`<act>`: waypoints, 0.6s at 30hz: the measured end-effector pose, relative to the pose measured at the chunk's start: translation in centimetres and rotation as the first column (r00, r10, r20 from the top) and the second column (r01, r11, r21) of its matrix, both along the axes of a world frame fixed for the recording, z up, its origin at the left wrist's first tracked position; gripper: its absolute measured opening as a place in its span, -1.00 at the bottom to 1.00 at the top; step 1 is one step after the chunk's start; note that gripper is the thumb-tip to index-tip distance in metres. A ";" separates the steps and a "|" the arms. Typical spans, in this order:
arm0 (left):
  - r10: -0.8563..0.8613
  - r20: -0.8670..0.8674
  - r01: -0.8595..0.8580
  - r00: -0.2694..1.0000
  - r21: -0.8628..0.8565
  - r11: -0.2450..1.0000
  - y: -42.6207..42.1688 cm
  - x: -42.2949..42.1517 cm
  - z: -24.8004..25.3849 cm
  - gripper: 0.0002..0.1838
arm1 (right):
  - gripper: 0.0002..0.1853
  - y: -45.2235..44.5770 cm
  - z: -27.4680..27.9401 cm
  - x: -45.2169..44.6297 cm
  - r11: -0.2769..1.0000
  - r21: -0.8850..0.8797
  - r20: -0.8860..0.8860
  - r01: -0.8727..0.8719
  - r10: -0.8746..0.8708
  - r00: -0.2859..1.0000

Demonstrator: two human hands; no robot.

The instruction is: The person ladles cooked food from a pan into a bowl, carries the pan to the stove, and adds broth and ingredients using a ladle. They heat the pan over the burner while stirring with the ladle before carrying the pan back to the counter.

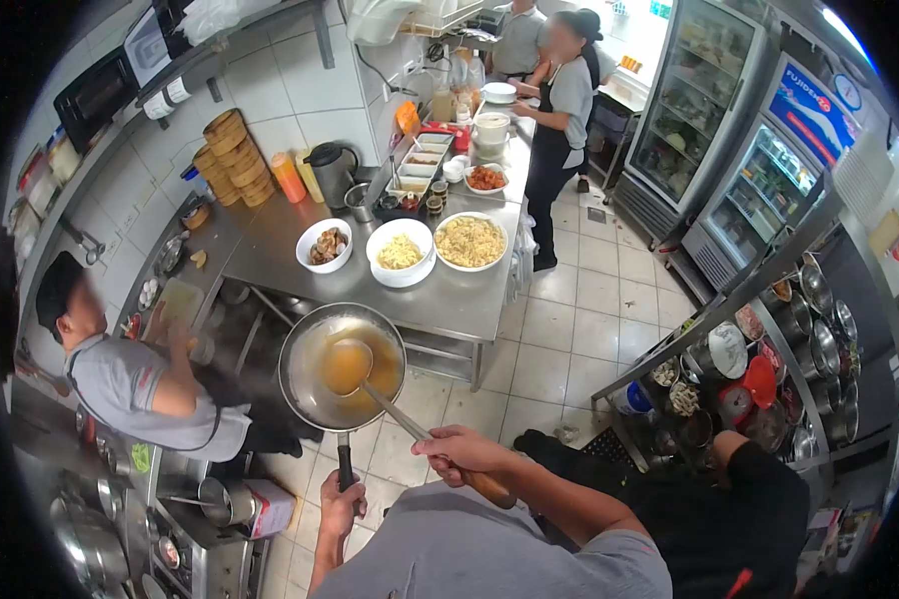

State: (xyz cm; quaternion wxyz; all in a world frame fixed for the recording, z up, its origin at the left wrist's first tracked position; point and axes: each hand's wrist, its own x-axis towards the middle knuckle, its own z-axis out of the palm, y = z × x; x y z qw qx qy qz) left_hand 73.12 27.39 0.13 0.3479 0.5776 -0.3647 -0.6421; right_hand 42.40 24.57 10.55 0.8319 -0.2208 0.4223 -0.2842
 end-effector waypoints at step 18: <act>-0.146 0.012 0.145 0.989 0.033 0.989 0.4 3.0 0.0 -0.73 | -0.72 1.7 -3.1 -0.2 0.957 -0.131 -0.444 -0.259 0.177 0.878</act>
